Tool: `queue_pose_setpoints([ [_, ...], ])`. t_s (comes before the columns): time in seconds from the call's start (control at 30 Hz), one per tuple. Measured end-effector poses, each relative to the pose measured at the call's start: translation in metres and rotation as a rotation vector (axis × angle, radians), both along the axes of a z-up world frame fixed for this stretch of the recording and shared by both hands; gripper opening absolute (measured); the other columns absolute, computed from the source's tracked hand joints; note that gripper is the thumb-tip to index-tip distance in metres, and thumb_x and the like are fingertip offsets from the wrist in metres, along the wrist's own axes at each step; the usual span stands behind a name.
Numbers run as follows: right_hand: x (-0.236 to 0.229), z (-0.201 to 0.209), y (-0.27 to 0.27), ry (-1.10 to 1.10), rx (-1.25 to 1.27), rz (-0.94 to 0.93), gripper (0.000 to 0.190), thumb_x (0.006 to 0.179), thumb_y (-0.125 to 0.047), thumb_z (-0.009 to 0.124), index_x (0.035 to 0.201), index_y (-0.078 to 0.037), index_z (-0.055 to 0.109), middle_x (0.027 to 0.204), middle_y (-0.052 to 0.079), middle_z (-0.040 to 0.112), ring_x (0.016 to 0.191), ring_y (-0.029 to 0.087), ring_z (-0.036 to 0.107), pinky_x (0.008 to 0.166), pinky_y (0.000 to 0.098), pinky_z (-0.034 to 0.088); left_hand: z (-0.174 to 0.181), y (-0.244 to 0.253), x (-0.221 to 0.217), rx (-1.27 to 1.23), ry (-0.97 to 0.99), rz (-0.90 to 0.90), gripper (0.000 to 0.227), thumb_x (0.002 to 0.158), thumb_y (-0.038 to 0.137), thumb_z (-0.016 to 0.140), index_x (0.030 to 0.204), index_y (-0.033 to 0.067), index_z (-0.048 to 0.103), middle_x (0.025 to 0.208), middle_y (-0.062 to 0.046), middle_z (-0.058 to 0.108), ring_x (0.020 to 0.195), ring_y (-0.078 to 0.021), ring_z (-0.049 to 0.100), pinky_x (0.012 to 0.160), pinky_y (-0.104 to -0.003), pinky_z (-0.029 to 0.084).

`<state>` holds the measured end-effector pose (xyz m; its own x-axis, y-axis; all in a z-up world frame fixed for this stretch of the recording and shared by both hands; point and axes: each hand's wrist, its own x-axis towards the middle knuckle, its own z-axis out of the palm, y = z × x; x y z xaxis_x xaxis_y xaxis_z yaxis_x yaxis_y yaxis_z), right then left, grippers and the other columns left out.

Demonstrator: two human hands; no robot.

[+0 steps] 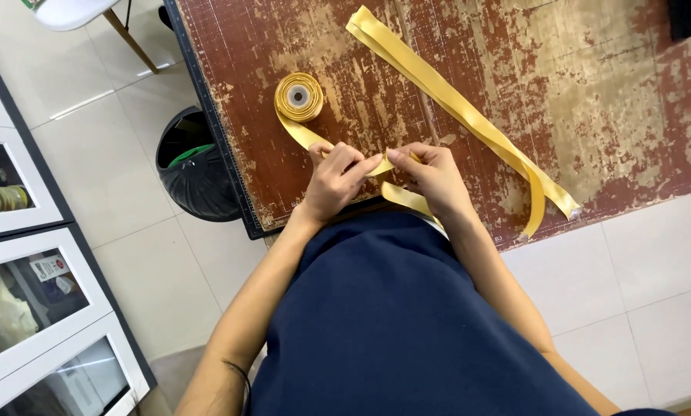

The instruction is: Measuring and cutting multiple strips of yellow ribbon using a cutting mat as a guide.

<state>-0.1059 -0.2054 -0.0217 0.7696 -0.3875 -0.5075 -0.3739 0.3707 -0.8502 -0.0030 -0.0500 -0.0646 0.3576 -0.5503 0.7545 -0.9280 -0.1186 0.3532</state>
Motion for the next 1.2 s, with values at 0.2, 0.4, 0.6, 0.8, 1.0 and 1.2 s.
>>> queue_pose_setpoints([
  [0.2,0.001,0.009,0.007,0.019,-0.010,-0.042,0.024,0.093,-0.022,0.077,0.088,0.001,0.072,0.061,-0.003,0.040,0.052,0.001,0.036,0.044,0.0130,0.030,0.013,-0.001,-0.005,-0.027,-0.108,0.035,0.008,0.098,0.015,0.069,0.090,0.0132,0.070,0.076,0.003,0.043,0.063,-0.0126,0.046,0.080,-0.031,0.031],
  [0.4,-0.001,0.009,0.008,-0.063,-0.292,0.005,0.016,0.087,-0.017,0.081,0.086,-0.002,0.077,0.070,0.003,0.052,0.060,0.003,0.042,0.048,0.0165,0.037,0.020,-0.002,-0.008,-0.041,-0.128,0.039,0.012,0.096,0.012,0.070,0.085,0.0149,0.069,0.075,0.004,0.044,0.062,-0.0116,0.047,0.079,-0.030,0.033],
  [0.6,-0.001,-0.024,0.006,-0.066,-0.248,-0.100,0.022,0.091,-0.014,0.078,0.079,0.003,0.072,0.070,0.002,0.047,0.060,0.004,0.040,0.048,0.0152,0.036,0.025,-0.005,-0.006,-0.044,-0.161,0.019,0.014,0.099,0.011,0.065,0.086,0.0126,0.069,0.077,0.001,0.045,0.063,-0.0137,0.047,0.080,-0.031,0.032],
  [0.8,0.006,0.004,0.011,-0.009,-0.178,-0.208,0.020,0.089,-0.011,0.076,0.075,0.002,0.070,0.069,0.000,0.044,0.061,0.003,0.039,0.048,0.0150,0.037,0.020,-0.006,-0.008,-0.027,-0.154,-0.009,0.020,0.103,0.014,0.060,0.084,0.0126,0.067,0.078,0.001,0.046,0.064,-0.0137,0.048,0.079,-0.031,0.031],
  [1.0,0.005,0.027,0.009,0.004,-0.168,-0.300,0.021,0.090,-0.010,0.074,0.073,0.001,0.067,0.070,0.000,0.046,0.059,0.003,0.039,0.047,0.0155,0.035,0.010,-0.004,-0.010,-0.019,-0.148,0.008,0.017,0.099,0.011,0.065,0.083,0.0140,0.068,0.076,0.002,0.045,0.063,-0.0137,0.046,0.079,-0.031,0.030],
  [1.2,-0.010,0.009,-0.033,-0.065,-0.104,-0.352,0.025,0.099,-0.013,0.069,0.075,-0.006,0.064,0.061,-0.004,0.043,0.050,0.004,0.037,0.045,0.0155,0.030,-0.014,0.019,-0.003,0.060,-0.118,0.054,0.015,0.101,0.010,0.063,0.091,0.0163,0.073,0.078,0.004,0.048,0.067,-0.0121,0.050,0.080,-0.031,0.032],
])
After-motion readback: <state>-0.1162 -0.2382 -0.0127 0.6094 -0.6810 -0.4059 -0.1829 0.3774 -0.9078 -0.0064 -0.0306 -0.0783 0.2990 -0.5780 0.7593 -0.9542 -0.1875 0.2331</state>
